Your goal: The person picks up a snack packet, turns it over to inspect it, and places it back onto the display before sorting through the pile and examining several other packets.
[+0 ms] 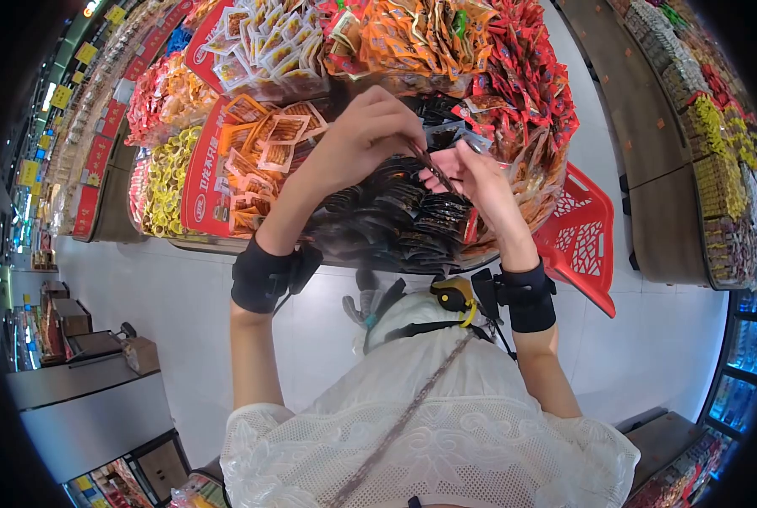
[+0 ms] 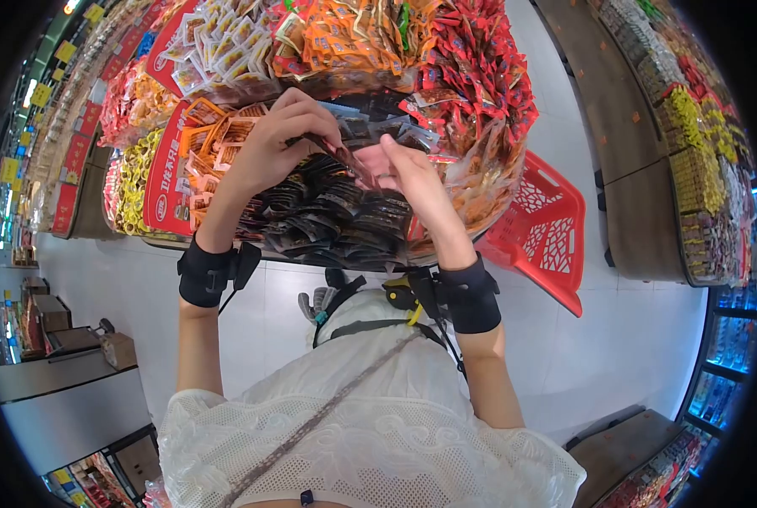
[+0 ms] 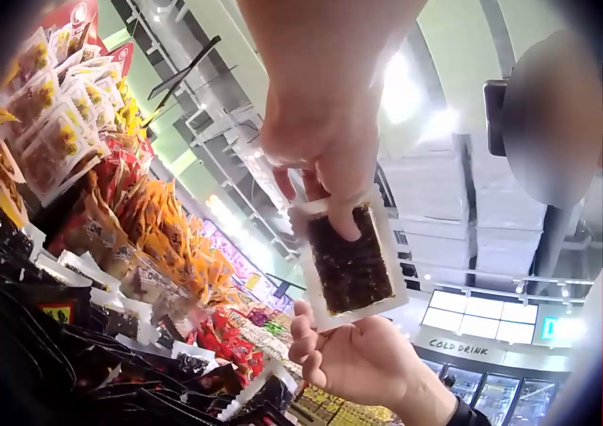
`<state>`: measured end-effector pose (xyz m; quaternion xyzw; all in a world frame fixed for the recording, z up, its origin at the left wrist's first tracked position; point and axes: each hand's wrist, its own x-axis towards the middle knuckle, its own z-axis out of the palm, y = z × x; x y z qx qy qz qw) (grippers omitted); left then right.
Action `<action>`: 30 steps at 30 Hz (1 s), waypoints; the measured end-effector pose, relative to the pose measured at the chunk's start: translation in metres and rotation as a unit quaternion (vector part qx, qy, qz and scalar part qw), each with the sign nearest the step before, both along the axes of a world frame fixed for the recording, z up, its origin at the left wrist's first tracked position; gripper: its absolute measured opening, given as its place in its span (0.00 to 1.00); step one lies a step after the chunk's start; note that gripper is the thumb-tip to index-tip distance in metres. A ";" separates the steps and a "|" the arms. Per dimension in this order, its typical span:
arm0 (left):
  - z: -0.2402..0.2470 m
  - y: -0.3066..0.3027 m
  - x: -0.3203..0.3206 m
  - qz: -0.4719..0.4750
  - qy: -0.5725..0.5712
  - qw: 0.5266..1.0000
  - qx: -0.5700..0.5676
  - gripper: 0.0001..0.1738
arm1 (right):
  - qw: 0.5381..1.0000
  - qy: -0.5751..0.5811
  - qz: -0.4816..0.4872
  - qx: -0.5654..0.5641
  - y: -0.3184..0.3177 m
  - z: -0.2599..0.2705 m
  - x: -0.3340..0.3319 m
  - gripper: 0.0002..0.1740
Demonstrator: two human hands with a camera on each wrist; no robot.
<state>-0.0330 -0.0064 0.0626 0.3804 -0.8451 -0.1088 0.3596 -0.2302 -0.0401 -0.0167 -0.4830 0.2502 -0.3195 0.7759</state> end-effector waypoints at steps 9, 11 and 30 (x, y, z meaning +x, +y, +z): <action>-0.013 0.007 -0.009 0.002 0.087 0.996 0.005 0.19 | 0.980 -0.148 0.074 0.109 0.010 0.009 -0.009 0.11; -0.023 0.010 -0.022 -0.001 0.277 0.956 0.098 0.24 | 0.974 -0.184 0.064 0.114 0.012 0.009 -0.003 0.09; -0.051 0.002 -0.048 0.135 0.433 0.864 0.217 0.18 | 0.965 -0.090 -0.209 -0.128 0.007 0.008 -0.002 0.05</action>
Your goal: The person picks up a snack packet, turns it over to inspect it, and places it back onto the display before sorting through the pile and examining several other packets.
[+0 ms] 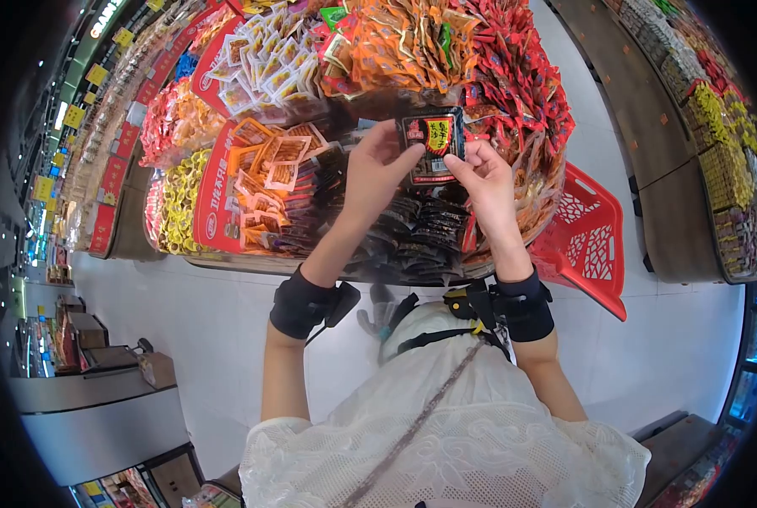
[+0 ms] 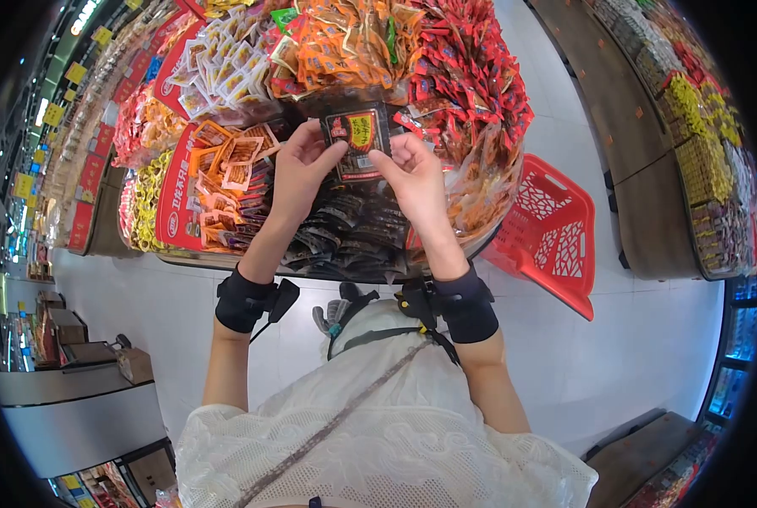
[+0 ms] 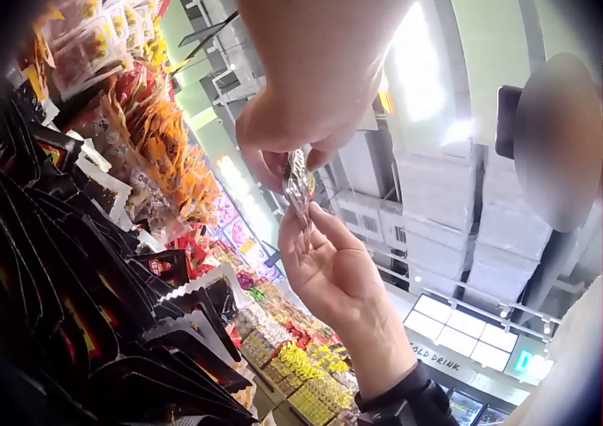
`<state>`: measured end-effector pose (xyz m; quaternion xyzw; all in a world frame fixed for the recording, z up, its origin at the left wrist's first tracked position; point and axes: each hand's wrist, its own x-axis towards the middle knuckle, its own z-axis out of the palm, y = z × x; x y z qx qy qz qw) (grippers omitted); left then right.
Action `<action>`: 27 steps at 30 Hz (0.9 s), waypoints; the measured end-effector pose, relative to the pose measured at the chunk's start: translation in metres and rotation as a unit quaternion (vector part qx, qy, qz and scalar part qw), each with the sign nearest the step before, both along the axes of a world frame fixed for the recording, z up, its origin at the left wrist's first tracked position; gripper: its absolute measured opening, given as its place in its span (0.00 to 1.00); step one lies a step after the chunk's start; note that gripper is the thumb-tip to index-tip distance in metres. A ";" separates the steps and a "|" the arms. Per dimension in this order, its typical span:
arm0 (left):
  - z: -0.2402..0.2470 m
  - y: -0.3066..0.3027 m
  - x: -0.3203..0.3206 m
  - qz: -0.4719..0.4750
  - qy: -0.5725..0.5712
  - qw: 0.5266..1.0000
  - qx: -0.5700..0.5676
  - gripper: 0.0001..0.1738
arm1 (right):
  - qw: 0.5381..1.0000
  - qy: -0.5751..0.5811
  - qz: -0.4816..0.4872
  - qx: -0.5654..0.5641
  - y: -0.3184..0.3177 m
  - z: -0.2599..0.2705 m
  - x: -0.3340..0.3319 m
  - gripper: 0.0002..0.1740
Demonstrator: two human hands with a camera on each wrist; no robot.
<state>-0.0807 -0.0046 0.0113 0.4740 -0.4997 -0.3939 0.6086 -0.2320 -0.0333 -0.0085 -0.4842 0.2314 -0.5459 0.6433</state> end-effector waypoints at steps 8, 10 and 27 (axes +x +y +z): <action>-0.003 0.000 -0.010 0.036 -0.109 0.993 0.016 0.16 | 0.992 0.105 -0.062 -0.012 0.002 -0.010 -0.001 0.12; -0.002 0.000 -0.011 0.040 -0.133 0.990 0.009 0.16 | 0.991 0.114 -0.074 -0.018 0.003 -0.009 -0.001 0.12; -0.004 0.007 -0.006 0.036 -0.158 0.987 0.013 0.14 | 0.990 0.131 -0.042 0.009 -0.008 -0.013 -0.007 0.08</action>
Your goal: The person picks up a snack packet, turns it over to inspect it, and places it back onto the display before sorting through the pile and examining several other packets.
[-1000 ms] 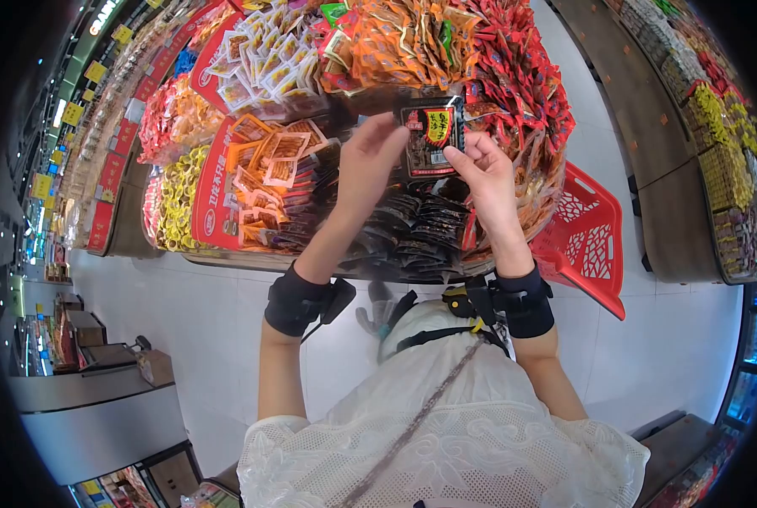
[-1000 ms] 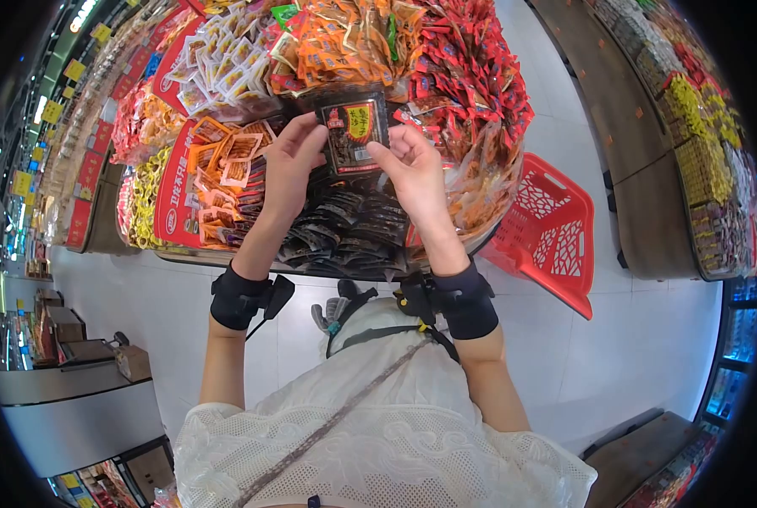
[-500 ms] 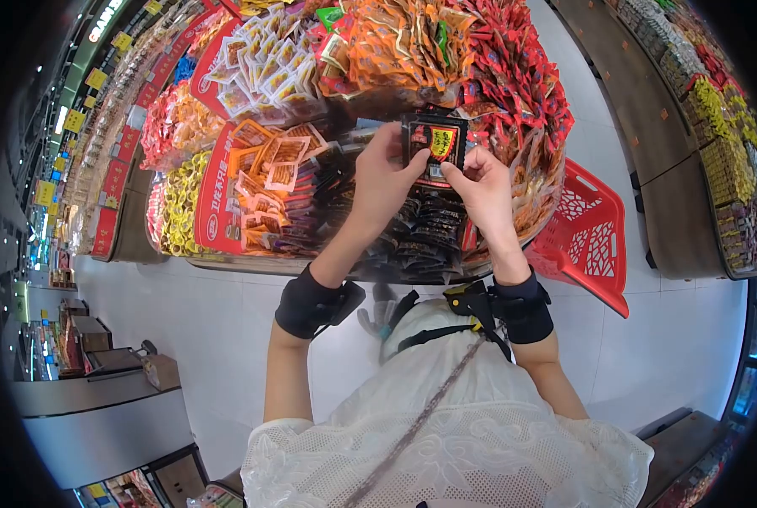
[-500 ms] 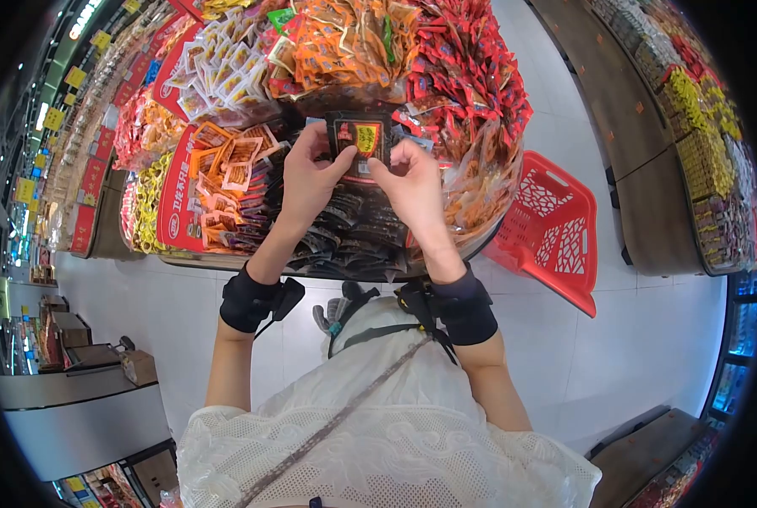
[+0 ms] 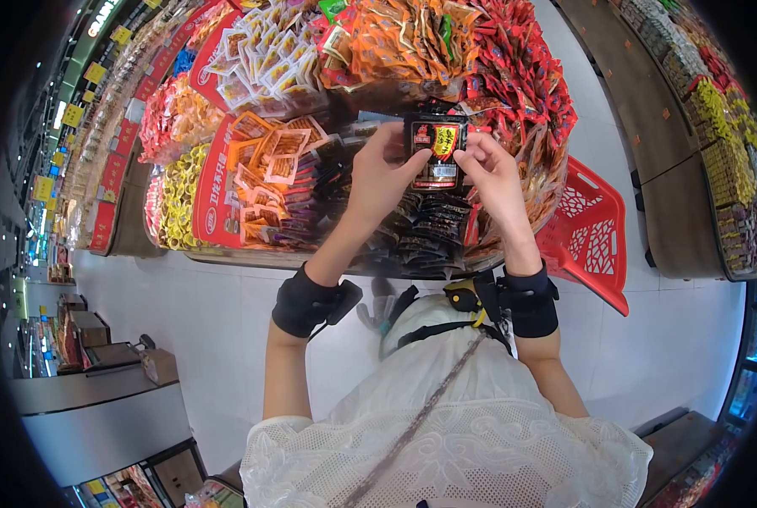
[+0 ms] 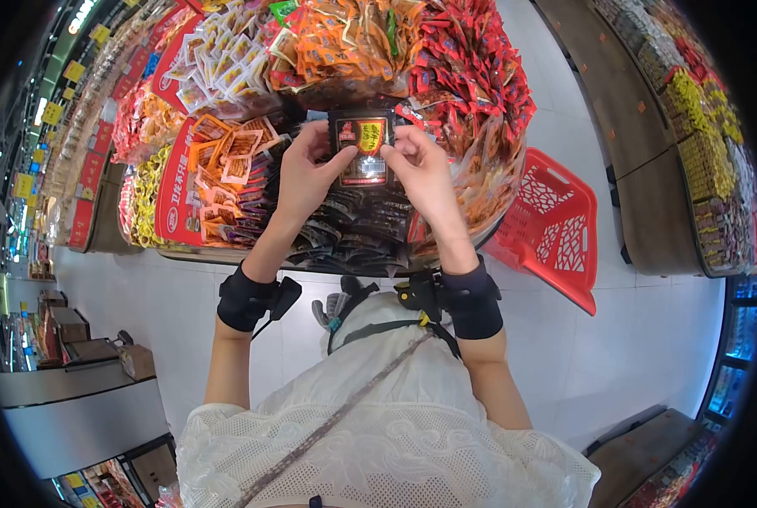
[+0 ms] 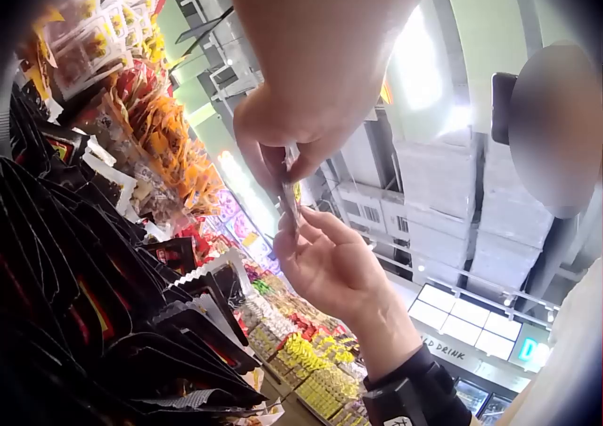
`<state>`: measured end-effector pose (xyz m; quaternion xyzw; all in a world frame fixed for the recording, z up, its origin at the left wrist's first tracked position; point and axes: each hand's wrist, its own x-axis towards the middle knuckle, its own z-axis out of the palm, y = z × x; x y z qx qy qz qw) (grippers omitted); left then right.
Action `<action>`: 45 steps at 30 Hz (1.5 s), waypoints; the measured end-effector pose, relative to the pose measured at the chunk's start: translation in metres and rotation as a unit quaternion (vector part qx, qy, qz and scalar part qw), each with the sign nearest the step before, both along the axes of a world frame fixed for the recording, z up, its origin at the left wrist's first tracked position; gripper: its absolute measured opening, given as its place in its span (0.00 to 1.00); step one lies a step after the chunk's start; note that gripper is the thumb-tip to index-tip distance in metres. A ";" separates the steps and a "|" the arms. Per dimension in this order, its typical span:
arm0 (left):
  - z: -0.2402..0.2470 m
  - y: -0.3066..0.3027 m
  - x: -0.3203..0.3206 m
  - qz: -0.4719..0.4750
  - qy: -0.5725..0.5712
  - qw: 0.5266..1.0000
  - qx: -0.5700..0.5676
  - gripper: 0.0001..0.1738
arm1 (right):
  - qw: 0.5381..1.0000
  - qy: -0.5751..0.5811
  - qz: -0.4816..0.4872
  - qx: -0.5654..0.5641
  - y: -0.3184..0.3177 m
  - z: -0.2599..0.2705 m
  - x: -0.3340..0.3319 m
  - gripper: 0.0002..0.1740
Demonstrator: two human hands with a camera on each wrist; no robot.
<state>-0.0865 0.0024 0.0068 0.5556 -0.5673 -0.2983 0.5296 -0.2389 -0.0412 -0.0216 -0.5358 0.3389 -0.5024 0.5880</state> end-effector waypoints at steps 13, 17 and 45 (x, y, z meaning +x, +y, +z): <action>-0.010 -0.002 0.011 0.000 0.044 0.999 -0.005 0.10 | 0.999 0.042 0.031 -0.001 0.003 0.010 0.002 0.07; -0.011 -0.001 0.011 0.007 0.039 0.999 0.008 0.10 | 0.999 0.036 0.027 -0.002 0.004 0.007 0.004 0.08; -0.003 0.002 0.016 -0.007 0.019 0.999 0.031 0.09 | 0.998 0.049 0.024 0.012 0.000 0.002 0.008 0.07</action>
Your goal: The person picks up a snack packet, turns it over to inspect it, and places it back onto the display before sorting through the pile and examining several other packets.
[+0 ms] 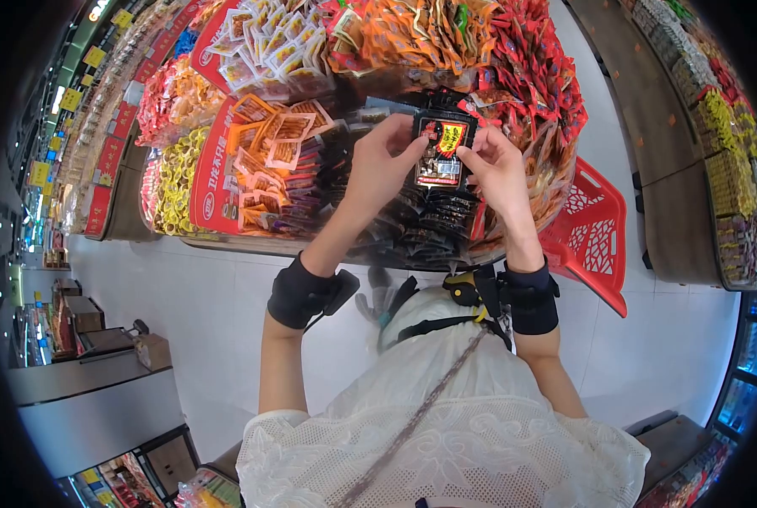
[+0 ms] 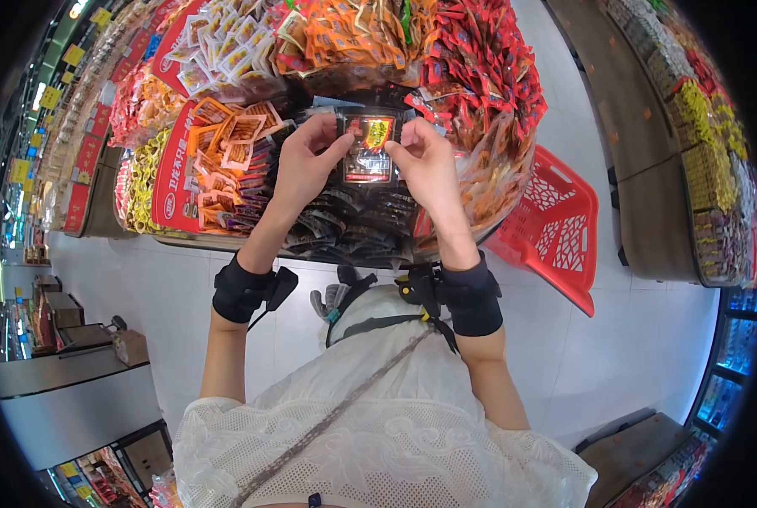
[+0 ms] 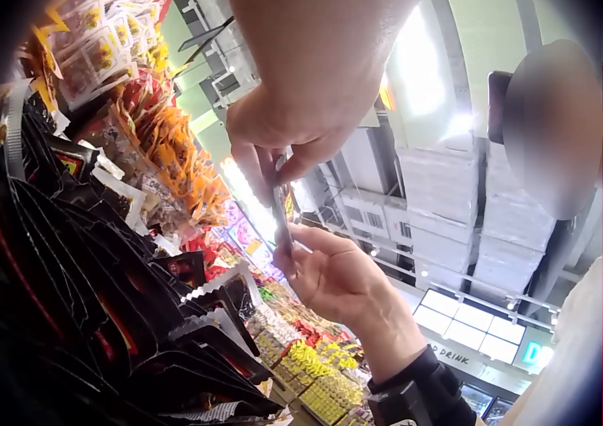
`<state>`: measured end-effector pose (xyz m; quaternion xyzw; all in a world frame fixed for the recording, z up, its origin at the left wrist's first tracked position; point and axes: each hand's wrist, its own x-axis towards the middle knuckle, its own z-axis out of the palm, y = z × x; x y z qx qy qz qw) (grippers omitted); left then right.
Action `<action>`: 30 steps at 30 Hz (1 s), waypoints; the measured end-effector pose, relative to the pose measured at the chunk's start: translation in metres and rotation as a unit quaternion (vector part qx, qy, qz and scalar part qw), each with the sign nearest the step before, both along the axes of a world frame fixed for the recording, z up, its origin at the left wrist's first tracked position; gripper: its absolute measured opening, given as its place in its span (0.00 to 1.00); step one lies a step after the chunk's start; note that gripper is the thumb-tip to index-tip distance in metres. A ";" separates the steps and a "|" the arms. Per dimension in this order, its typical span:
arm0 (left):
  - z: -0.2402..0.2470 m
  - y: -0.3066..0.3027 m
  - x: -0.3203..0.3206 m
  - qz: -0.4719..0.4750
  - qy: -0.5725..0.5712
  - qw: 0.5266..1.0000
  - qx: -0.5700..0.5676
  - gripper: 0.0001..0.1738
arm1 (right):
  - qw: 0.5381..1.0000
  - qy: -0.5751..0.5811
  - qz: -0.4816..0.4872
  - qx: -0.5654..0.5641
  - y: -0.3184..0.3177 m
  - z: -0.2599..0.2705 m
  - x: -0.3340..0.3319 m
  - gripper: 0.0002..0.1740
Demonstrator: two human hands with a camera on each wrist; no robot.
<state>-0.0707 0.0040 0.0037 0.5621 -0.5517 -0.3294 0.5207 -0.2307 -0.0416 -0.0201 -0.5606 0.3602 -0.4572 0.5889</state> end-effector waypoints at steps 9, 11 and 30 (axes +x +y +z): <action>0.001 -0.001 -0.001 -0.001 -0.011 1.000 -0.003 0.09 | 0.999 0.003 -0.014 0.033 0.000 -0.001 0.001 0.06; 0.000 -0.002 0.000 -0.002 -0.017 1.000 -0.002 0.09 | 0.999 0.003 -0.016 0.030 -0.001 -0.003 0.001 0.06; -0.005 0.001 0.007 -0.016 0.007 1.000 -0.002 0.08 | 0.999 0.017 -0.002 0.036 0.003 -0.001 0.002 0.06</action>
